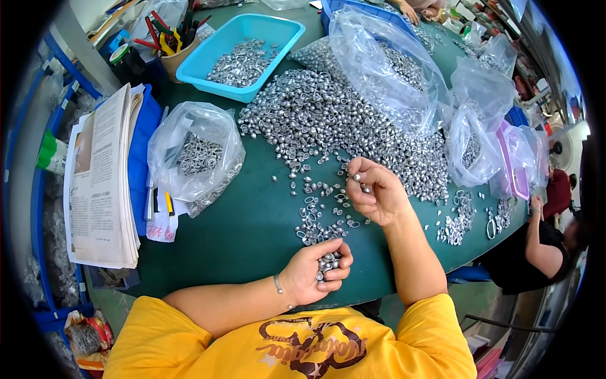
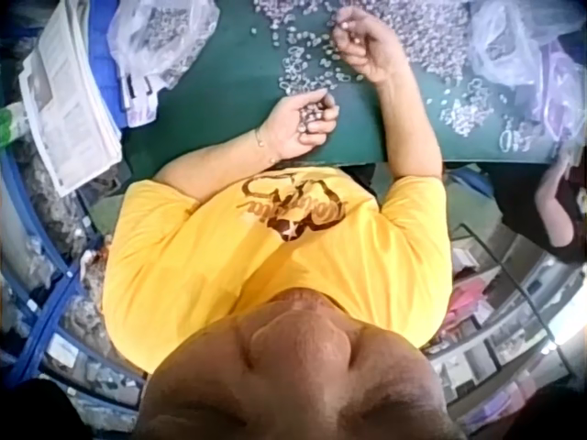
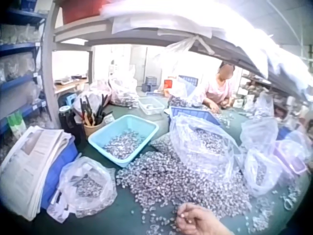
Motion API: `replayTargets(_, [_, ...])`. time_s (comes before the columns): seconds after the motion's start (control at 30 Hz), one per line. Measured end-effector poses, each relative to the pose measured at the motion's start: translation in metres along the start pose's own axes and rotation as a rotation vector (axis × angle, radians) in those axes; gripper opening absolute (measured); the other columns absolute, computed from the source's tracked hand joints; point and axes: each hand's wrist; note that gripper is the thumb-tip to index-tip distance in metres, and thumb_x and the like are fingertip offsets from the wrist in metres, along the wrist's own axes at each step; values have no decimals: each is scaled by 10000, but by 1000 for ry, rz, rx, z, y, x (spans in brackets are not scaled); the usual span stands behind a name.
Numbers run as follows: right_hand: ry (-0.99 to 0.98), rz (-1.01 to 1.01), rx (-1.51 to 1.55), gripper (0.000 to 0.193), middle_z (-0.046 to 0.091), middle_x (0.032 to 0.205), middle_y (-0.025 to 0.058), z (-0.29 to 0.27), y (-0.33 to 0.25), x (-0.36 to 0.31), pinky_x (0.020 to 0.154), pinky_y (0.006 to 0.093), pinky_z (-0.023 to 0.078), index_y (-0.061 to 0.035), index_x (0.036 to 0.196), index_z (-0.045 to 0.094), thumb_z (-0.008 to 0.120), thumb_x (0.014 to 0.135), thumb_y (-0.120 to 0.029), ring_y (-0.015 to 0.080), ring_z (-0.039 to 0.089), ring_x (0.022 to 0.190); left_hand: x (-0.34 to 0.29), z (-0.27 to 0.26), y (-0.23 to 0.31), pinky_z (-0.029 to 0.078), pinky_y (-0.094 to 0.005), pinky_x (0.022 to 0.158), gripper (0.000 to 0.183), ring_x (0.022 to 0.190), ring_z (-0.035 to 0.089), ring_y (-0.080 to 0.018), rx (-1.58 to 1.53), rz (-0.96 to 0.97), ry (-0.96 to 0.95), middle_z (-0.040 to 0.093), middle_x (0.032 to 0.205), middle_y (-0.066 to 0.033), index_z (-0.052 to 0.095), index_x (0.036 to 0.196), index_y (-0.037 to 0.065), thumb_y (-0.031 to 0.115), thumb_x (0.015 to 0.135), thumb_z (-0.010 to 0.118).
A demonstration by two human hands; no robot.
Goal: The person sorts through a large pile of small metal components on a table, picking up individual pieces to check them before placing them into a small blue tray.
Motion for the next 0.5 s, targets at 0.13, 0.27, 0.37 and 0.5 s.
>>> replayTargets(0.13, [-47,-1,-17,138,529,631,159,-3,1,2,318,191,219,-21,869,482,400,758,-12,85,302,412,0,-1,1,290,-189,367,278,527,391,-97,4,4,3,439,739,-57,496,822,27,243,930,359])
replayTargets(0.27, [89,-126,-335,104,560,676,110,-2,2,1,387,206,304,2,819,557,474,757,-18,110,428,488,-1,0,0,291,-185,374,270,529,386,-96,2,-5,-15,437,747,-56,510,825,39,247,926,371])
replayTargets(0.37, [361,-648,-1440,128,580,687,76,7,24,10,558,268,447,-2,867,638,602,754,-48,189,565,598,0,0,0,290,-185,376,264,529,386,-94,17,-3,-11,438,754,-52,526,828,54,251,923,380])
replayTargets(0.5, [320,-559,-1845,103,563,766,95,19,32,9,618,377,464,-54,834,638,627,745,-106,309,569,669,-1,-1,0,290,-185,378,264,529,385,-92,2,-7,-17,439,755,-49,537,833,60,256,921,384])
Point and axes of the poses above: each hand's wrist, its own x-axis towards the middle knuckle, its own z-axis out of the palm, y = z × x
